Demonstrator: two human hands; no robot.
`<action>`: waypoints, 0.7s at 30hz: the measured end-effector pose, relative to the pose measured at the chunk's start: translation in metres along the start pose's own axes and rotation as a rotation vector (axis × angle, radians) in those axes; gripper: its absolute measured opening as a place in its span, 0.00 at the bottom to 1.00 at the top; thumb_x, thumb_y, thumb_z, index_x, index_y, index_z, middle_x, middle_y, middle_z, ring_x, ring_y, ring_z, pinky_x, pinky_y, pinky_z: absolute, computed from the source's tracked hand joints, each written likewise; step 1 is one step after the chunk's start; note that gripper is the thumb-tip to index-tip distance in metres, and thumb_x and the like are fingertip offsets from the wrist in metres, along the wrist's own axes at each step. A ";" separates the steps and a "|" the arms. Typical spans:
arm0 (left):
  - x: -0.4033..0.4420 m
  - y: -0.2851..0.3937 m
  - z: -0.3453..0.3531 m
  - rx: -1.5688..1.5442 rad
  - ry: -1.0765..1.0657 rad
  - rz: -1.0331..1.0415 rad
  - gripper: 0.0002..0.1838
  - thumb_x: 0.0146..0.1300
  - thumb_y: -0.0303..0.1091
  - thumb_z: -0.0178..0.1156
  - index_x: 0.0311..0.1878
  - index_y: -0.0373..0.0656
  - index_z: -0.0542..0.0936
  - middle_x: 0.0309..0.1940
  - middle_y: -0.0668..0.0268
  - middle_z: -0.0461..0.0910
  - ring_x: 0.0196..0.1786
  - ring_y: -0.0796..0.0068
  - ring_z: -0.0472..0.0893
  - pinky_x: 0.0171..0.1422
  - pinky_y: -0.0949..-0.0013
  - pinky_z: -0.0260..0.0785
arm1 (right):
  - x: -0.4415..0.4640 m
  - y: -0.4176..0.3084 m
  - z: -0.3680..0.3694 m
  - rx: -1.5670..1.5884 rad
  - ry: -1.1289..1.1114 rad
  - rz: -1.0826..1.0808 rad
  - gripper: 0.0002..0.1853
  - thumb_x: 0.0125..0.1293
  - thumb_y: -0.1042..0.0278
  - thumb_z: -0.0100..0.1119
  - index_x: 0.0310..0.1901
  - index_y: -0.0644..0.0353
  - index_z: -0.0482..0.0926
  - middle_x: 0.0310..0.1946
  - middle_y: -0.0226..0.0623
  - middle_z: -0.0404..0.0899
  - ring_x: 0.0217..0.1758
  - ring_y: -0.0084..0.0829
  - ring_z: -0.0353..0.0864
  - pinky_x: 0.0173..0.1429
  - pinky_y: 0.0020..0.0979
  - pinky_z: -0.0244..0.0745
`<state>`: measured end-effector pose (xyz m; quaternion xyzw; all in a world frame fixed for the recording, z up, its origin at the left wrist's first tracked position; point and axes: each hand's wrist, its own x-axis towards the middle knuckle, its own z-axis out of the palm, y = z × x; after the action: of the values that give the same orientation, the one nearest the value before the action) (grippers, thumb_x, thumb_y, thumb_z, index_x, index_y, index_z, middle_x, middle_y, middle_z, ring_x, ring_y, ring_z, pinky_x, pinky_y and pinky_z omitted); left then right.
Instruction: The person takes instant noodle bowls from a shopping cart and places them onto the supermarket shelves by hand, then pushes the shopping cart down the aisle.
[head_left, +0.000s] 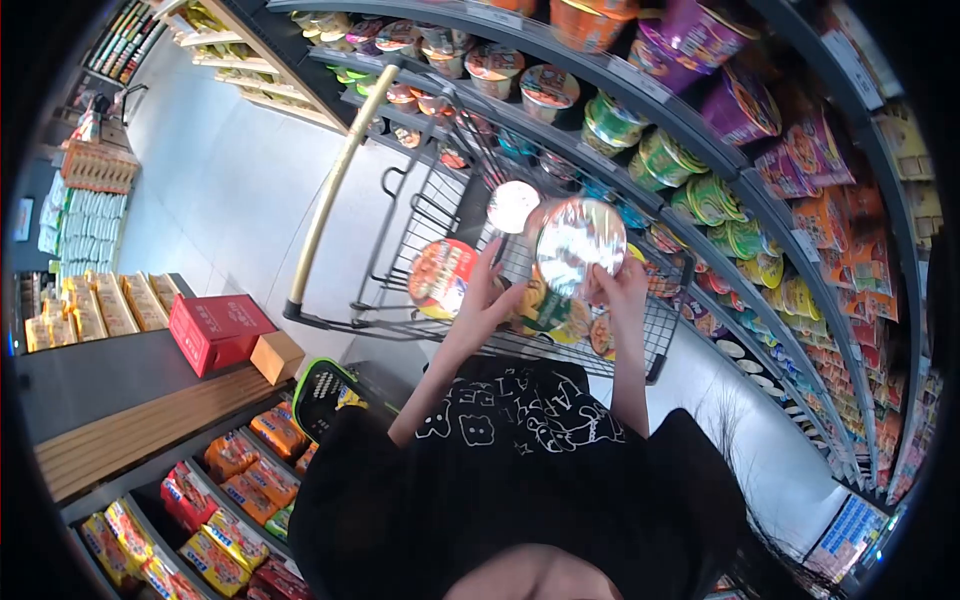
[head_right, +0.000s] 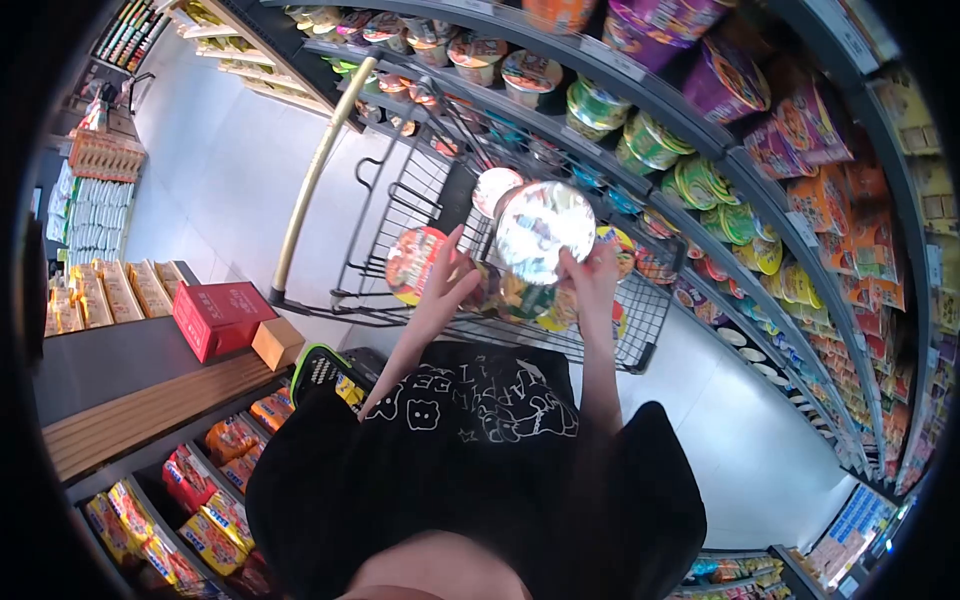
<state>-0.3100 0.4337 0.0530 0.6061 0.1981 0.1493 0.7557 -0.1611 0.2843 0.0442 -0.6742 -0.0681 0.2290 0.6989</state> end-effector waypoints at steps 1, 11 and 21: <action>0.001 0.003 -0.022 0.173 0.015 0.058 0.31 0.56 0.30 0.53 0.61 0.42 0.51 0.57 0.58 0.59 0.59 0.68 0.60 0.58 0.66 0.56 | 0.023 0.012 0.013 0.010 0.024 -0.016 0.14 0.51 0.71 0.59 0.35 0.63 0.63 0.27 0.37 0.73 0.26 0.24 0.76 0.20 0.21 0.72; -0.019 0.096 -0.209 0.082 -0.335 -0.126 0.20 0.58 0.27 0.48 0.55 0.37 0.63 0.53 0.62 0.66 0.55 0.72 0.66 0.56 0.71 0.58 | 0.253 0.011 0.146 0.242 -0.023 0.068 0.15 0.55 0.72 0.55 0.40 0.74 0.65 0.37 0.45 0.71 0.35 0.36 0.76 0.43 0.42 0.76; 0.007 0.088 -0.226 0.028 -0.499 -0.178 0.18 0.60 0.26 0.46 0.54 0.37 0.63 0.51 0.61 0.68 0.54 0.73 0.68 0.55 0.72 0.59 | 0.312 -0.028 0.145 0.328 0.112 0.277 0.16 0.55 0.79 0.52 0.46 0.74 0.64 0.39 0.47 0.70 0.37 0.39 0.75 0.41 0.25 0.78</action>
<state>-0.4109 0.6500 0.0953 0.6146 0.0602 -0.0748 0.7830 0.0632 0.5450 0.0166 -0.5659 0.1025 0.2932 0.7638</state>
